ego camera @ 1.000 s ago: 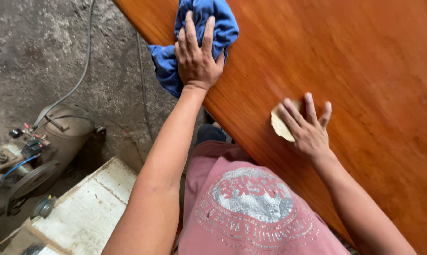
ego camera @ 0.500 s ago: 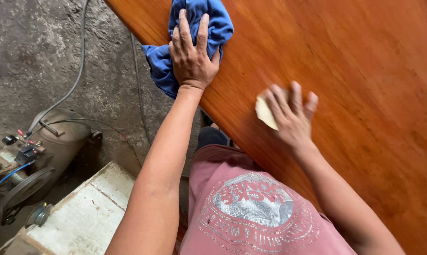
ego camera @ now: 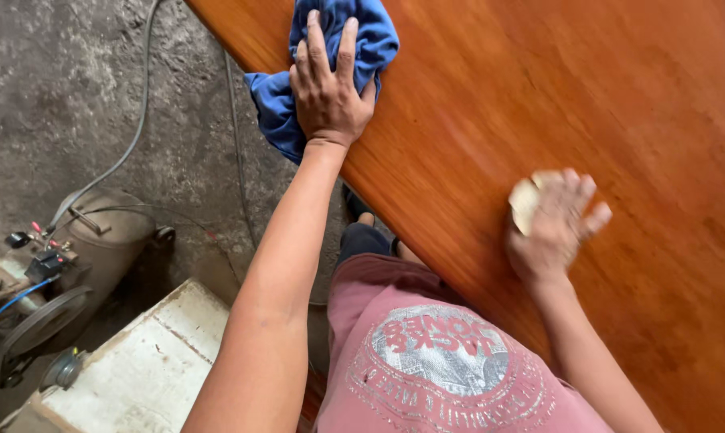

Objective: The person wipes a wooden table top with a blue cloth, picks up pieces of sandpaper from a pile, mixes liquid in a cup at a paint station, attaches a spray gun to an air hose, and sprays a clear finish over the table surface.

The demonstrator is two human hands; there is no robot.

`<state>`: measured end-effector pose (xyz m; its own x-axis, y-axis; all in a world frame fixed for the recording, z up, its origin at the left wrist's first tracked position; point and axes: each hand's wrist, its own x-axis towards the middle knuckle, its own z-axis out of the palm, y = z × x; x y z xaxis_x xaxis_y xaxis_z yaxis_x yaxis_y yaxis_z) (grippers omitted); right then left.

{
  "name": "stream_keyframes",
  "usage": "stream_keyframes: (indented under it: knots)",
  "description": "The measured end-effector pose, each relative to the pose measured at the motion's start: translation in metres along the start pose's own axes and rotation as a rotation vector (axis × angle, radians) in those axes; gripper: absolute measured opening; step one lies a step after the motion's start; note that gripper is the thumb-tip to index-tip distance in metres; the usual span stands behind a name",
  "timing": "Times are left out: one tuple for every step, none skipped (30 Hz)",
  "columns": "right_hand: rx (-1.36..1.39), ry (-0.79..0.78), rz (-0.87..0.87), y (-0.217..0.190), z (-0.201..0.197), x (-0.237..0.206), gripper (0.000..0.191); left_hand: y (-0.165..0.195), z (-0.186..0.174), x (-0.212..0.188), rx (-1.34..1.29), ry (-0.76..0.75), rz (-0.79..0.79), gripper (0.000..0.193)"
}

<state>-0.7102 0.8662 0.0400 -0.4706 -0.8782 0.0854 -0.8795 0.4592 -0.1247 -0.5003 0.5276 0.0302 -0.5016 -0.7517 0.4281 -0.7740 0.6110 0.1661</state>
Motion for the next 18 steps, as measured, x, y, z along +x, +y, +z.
stream_keyframes:
  knots:
    - [0.131, -0.049, -0.027, -0.022, 0.009, 0.031, 0.073, 0.002, 0.0, 0.0, 0.006, 0.008, 0.002, 0.084]
    - [0.269, -0.098, -0.061, -0.05, 0.019, 0.07, 0.081, 0.003, -0.002, 0.001, 0.022, 0.018, 0.002, 0.084]
    - [0.209, 0.028, -0.197, -0.084, 0.024, 0.104, 0.094, 0.006, -0.005, 0.004, 0.035, 0.026, 0.009, 0.084]
    - [0.556, -0.276, -0.086, -0.109, 0.025, 0.139, 0.091, 0.009, -0.008, 0.006, 0.034, 0.032, 0.013, 0.084]
    - [0.338, -0.185, -0.217, -0.133, 0.013, 0.165, 0.084, 0.01, -0.012, 0.008, 0.03, 0.039, 0.01, 0.084]
    - [0.119, -0.076, -0.355, -0.145, 0.001, 0.188, 0.077, 0.011, -0.014, 0.012, 0.034, 0.066, 0.006, 0.085]
    - [0.086, -0.003, -0.374, -0.14, -0.007, 0.204, 0.063, 0.011, -0.017, 0.013, 0.047, 0.101, 0.011, 0.084]
    - [0.05, 0.039, -0.377, -0.12, -0.016, 0.208, 0.049, 0.012, -0.017, 0.015, 0.044, 0.105, 0.016, 0.083]
    - [0.014, 0.039, -0.381, -0.098, -0.027, 0.196, 0.037, 0.015, -0.017, 0.015, 0.036, 0.072, 0.003, 0.082]
    - [0.098, 0.146, -0.285, -0.069, -0.035, 0.181, 0.032, 0.027, -0.023, 0.006, 0.032, 0.021, -0.035, 0.081]
    - [0.18, 0.289, -0.199, -0.036, -0.041, 0.175, 0.029, 0.037, -0.021, -0.009, 0.035, 0.006, -0.068, 0.081]
    - [0.265, 0.287, 0.033, -0.008, -0.041, 0.172, 0.025, 0.044, -0.017, -0.012, 0.044, 0.022, -0.081, 0.081]
    - [0.354, 0.275, 0.273, 0.013, -0.035, 0.165, 0.022, 0.064, -0.015, -0.025, 0.016, -0.013, -0.057, 0.077]
    - [0.381, 0.381, 0.28, 0.026, -0.025, 0.157, 0.024, 0.094, -0.017, -0.05, -0.036, -0.062, -0.009, 0.071]
    - [0.403, 0.48, 0.288, 0.041, -0.018, 0.153, 0.027, 0.129, -0.025, -0.082, -0.111, -0.112, 0.067, 0.066]
    - [0.433, 0.613, 0.275, 0.049, -0.008, 0.153, 0.032, 0.167, -0.036, -0.112, -0.203, -0.155, 0.173, 0.061]
    - [0.367, 0.564, 0.264, 0.052, 0.0, 0.154, 0.031, 0.203, -0.05, -0.138, -0.318, -0.195, 0.304, 0.056]
    - [0.3, 0.499, 0.256, 0.054, 0.006, 0.155, 0.032, 0.229, -0.064, -0.16, -0.469, -0.245, 0.452, 0.052]
